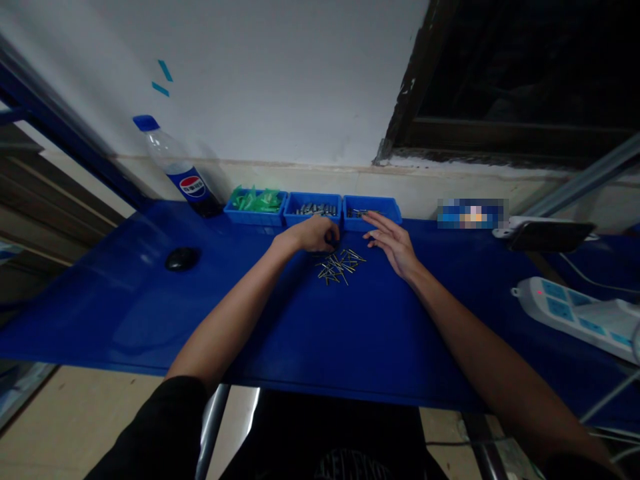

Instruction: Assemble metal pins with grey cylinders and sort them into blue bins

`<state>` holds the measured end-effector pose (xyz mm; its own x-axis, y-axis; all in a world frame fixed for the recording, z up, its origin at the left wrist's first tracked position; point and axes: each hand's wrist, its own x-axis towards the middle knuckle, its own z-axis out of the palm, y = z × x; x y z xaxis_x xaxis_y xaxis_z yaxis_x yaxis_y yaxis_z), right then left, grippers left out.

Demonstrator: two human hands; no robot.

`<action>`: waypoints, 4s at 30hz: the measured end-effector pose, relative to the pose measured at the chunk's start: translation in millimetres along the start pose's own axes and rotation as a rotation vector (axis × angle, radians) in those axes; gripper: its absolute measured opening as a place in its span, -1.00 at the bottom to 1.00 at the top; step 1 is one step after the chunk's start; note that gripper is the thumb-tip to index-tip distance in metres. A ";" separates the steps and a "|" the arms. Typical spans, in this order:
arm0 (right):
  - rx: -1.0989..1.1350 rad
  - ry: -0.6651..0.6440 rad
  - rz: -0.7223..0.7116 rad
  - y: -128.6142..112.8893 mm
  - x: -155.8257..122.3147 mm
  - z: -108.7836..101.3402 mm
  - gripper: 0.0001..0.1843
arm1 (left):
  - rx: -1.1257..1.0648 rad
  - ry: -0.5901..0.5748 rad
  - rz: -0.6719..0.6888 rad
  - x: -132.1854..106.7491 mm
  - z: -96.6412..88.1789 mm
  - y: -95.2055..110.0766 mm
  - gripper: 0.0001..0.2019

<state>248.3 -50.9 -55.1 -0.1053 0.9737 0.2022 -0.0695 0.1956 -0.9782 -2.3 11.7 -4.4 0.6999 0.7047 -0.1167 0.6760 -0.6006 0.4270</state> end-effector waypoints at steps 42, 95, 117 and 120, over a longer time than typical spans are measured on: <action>-0.043 -0.054 0.006 10.3 3.0 -0.2 -0.72 | -0.287 0.321 0.195 6.8 12.2 26.5 -0.69; -0.062 -0.153 0.017 7.2 1.1 -4.7 -0.63 | -0.368 0.324 0.244 1.0 7.7 33.6 -0.85; 0.121 0.011 -0.008 5.2 2.7 -7.2 -0.63 | -0.048 0.018 0.232 8.2 20.2 15.2 -0.71; 0.135 0.007 -0.007 6.9 3.1 -8.3 -0.67 | -0.025 0.030 0.199 8.0 20.6 16.5 -0.77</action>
<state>255.8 -45.6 -61.7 -0.0973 0.9733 0.2078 -0.2033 0.1850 -0.9615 19.1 -0.3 -16.7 0.8116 0.5842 -0.0010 0.5188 -0.7199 0.4611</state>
